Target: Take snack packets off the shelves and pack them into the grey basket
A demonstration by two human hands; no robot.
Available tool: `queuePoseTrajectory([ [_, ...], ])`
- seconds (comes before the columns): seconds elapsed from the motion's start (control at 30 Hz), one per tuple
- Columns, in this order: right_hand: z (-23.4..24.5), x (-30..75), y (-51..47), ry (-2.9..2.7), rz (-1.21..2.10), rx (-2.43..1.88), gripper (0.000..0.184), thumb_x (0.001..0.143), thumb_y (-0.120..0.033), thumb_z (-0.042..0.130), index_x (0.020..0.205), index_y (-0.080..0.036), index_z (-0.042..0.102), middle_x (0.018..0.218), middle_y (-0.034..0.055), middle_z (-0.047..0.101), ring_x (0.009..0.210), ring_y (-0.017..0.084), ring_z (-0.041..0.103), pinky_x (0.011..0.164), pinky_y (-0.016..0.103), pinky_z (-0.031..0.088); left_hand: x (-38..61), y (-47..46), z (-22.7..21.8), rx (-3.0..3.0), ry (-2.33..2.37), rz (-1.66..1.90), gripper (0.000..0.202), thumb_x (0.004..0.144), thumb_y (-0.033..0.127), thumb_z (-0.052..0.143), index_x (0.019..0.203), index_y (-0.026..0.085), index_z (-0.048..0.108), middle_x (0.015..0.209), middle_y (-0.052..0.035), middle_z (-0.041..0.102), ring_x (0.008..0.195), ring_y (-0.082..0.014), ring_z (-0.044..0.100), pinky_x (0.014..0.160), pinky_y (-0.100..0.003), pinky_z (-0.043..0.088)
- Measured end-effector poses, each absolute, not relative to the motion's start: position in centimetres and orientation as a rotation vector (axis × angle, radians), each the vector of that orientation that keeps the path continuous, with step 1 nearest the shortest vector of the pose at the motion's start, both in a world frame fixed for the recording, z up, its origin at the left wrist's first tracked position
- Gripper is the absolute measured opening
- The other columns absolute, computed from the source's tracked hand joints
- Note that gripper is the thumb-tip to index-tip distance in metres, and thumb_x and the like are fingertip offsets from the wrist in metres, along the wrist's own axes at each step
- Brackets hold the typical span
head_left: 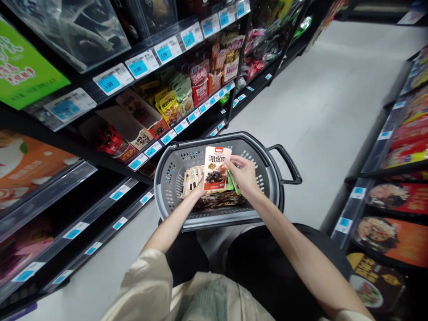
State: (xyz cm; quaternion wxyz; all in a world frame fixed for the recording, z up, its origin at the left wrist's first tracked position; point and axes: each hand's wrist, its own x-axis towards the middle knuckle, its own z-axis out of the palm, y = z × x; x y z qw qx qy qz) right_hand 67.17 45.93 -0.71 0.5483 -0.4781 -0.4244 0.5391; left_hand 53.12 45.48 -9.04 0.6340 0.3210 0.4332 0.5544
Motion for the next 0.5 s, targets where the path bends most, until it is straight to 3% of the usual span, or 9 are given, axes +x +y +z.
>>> queuePoseTrajectory([
  [0.07,-0.7,67.6,46.3,-1.024,1.173,-1.169,0.021,0.07,-0.041,0.086,0.08,-0.023,0.08,0.078,0.0034,0.077,0.079,0.023,0.07,0.075,0.038,0.056,53.0,46.0,-8.8,0.694,0.949,1.309,0.049,0.082,0.065,0.073,0.1,0.02,0.072,0.101,-0.0086,0.077,0.106,-0.0308,0.07,0.091,-0.045,0.057],
  [0.17,-1.2,68.2,46.7,-1.076,1.07,-1.224,0.016,0.073,-0.038,0.082,0.079,-0.023,0.081,0.078,0.0032,0.078,0.074,0.021,0.068,0.075,0.038,0.054,52.6,46.6,-7.7,0.631,0.872,1.417,0.058,0.081,0.074,0.068,0.098,0.019,0.07,0.1,-0.0083,0.077,0.102,-0.0282,0.072,0.09,-0.04,0.057],
  [0.3,-1.8,68.3,46.6,-1.194,1.009,-1.281,0.019,0.08,-0.039,0.076,0.085,-0.022,0.081,0.079,0.0046,0.078,0.069,0.02,0.066,0.07,0.036,0.052,52.3,46.6,-7.0,0.713,0.959,1.54,0.05,0.077,0.067,0.078,0.084,0.019,0.066,0.081,-0.002,0.073,0.081,-0.0194,0.071,0.078,-0.031,0.055],
  [0.5,0.0,68.4,44.9,-1.68,0.509,-1.31,0.025,0.094,-0.037,0.062,0.093,-0.019,0.08,0.082,0.0039,0.074,0.061,0.015,0.06,0.063,0.03,0.044,52.0,46.1,-6.4,1.097,1.058,1.464,0.055,0.071,0.06,0.087,0.102,0.018,0.07,0.099,-0.0066,0.076,0.096,-0.0216,0.071,0.09,-0.033,0.054],
])
